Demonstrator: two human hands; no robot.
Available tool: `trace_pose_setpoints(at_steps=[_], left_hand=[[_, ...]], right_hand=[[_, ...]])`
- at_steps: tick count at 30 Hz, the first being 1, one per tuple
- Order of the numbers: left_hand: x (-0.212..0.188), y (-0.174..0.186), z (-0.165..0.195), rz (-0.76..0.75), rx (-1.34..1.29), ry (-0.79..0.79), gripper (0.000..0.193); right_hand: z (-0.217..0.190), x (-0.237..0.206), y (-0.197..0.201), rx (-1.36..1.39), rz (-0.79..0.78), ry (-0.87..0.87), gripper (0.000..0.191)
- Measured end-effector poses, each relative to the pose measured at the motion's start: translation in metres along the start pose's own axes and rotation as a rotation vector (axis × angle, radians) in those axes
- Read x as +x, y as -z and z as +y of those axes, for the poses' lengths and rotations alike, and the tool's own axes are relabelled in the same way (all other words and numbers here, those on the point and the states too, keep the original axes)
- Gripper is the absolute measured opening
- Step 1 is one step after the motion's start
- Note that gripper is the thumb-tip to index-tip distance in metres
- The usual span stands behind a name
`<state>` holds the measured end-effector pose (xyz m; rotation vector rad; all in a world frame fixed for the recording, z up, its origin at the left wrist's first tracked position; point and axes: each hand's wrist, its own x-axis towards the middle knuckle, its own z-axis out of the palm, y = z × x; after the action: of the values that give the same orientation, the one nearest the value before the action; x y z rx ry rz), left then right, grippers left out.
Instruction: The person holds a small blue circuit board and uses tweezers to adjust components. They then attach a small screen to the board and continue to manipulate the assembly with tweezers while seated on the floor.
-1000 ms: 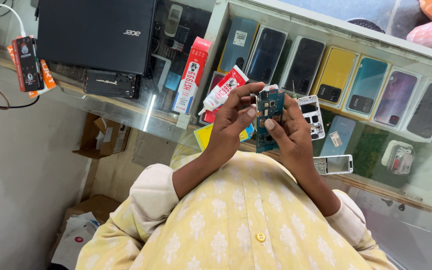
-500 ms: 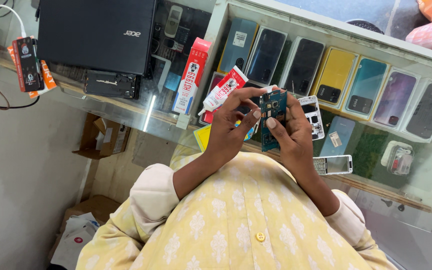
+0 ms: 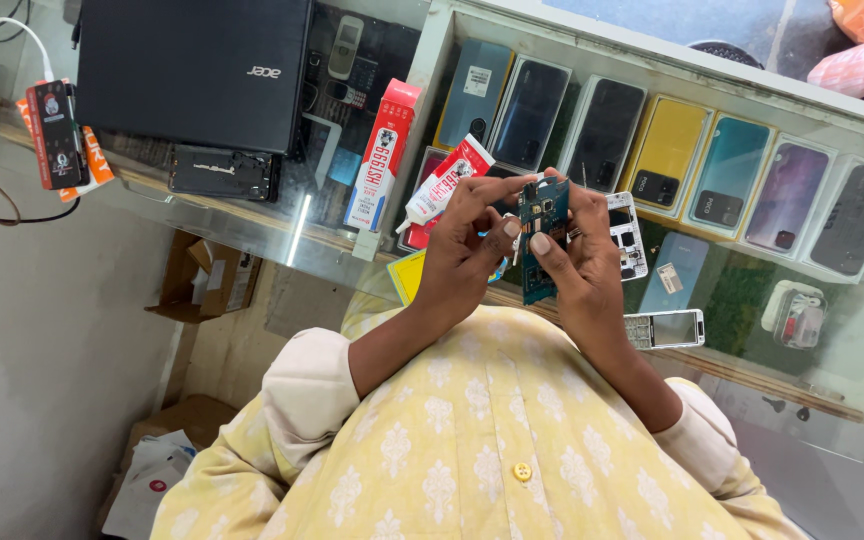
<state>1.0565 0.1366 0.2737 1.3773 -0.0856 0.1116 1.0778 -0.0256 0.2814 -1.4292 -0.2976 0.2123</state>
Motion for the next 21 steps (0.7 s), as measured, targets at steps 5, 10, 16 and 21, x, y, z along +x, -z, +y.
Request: trace_pose_setpoints(at_steps=[5,10,16,21], left_hand=[[-0.001,0.001,-0.002,0.036,-0.009,0.070,0.035],[-0.002,0.004,-0.003,0.008,-0.115,0.107,0.038],[-0.001,0.010,-0.004,-0.024,0.041,-0.061,0.041],[0.000,0.011,-0.002,-0.012,0.072,-0.031,0.044]], right_hand=[[0.001,0.002,0.002,0.109,-0.044,-0.099,0.060],[0.006,0.001,0.001,0.345,-0.082,-0.189,0.068],[0.001,-0.001,0.004,0.318,-0.109,-0.214,0.074],[-0.002,0.000,0.004,0.182,-0.132,-0.230,0.084]])
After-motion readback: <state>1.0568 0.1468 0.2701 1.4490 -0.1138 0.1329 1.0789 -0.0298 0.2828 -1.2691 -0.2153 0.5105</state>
